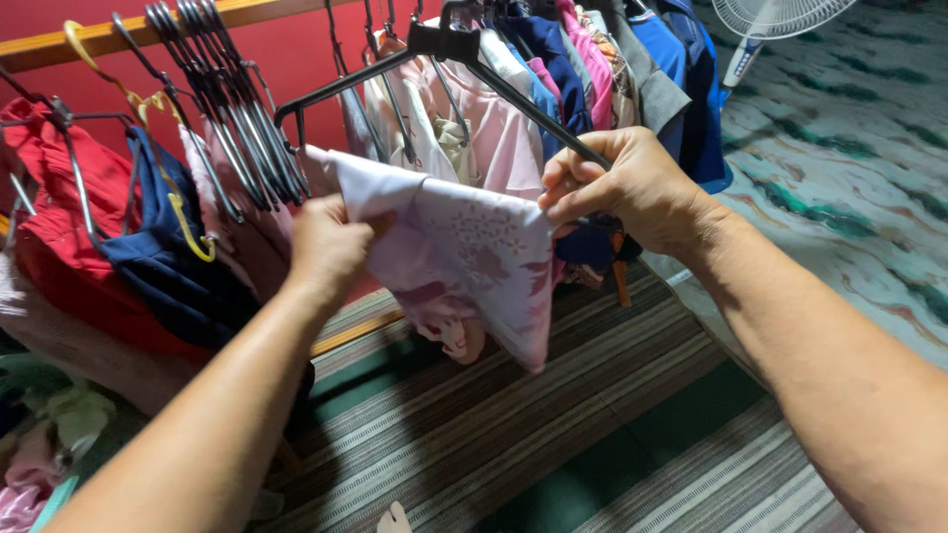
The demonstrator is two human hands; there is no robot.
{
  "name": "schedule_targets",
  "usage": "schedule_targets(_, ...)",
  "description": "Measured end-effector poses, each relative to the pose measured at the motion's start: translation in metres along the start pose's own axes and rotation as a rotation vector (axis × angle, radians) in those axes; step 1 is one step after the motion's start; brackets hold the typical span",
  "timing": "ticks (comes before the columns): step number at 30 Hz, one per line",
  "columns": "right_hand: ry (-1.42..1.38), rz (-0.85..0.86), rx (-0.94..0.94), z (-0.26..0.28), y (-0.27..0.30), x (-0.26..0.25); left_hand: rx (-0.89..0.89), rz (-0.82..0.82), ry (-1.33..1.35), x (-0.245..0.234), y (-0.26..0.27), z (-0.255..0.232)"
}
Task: The person takes various garments from a laundry basket, unfolds them, and places them on hangers. The hung clothes are then placed on a nearby clothing rack.
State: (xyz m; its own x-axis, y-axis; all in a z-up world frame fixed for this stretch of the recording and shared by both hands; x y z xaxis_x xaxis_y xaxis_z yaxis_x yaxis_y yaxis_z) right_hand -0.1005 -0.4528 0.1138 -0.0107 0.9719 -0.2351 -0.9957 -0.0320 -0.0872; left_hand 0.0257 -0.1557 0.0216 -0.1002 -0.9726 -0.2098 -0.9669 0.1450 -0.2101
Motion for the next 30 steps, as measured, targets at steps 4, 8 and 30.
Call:
schedule_targets(4, 0.117, 0.054, -0.005, 0.001, 0.009, -0.006, 0.106, 0.016, 0.385, -0.024, -0.024, -0.034)
schedule_targets(8, 0.128, 0.049, 0.016, 0.0, 0.015, -0.004, 0.109, -0.083, -0.304, -0.028, -0.034, -0.051)
schedule_targets(30, 0.194, -0.013, -0.106, 0.008, 0.014, 0.01, 0.461, 0.327, -0.176, 0.055, 0.011, -0.091)
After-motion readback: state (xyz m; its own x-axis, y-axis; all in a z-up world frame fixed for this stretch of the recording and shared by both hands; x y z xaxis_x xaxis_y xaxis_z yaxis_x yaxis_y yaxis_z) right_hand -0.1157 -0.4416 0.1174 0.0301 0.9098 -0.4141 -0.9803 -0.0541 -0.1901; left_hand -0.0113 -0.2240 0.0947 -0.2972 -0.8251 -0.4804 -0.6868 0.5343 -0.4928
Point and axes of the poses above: each hand's wrist, its own y-axis away from the middle knuckle, its own x-axis out of the palm, z = x × y, the point moved 4 cm from there along -y, towards the middle knuckle, and after that the axes turned 7 degrees about y, right-handed, at the moved point
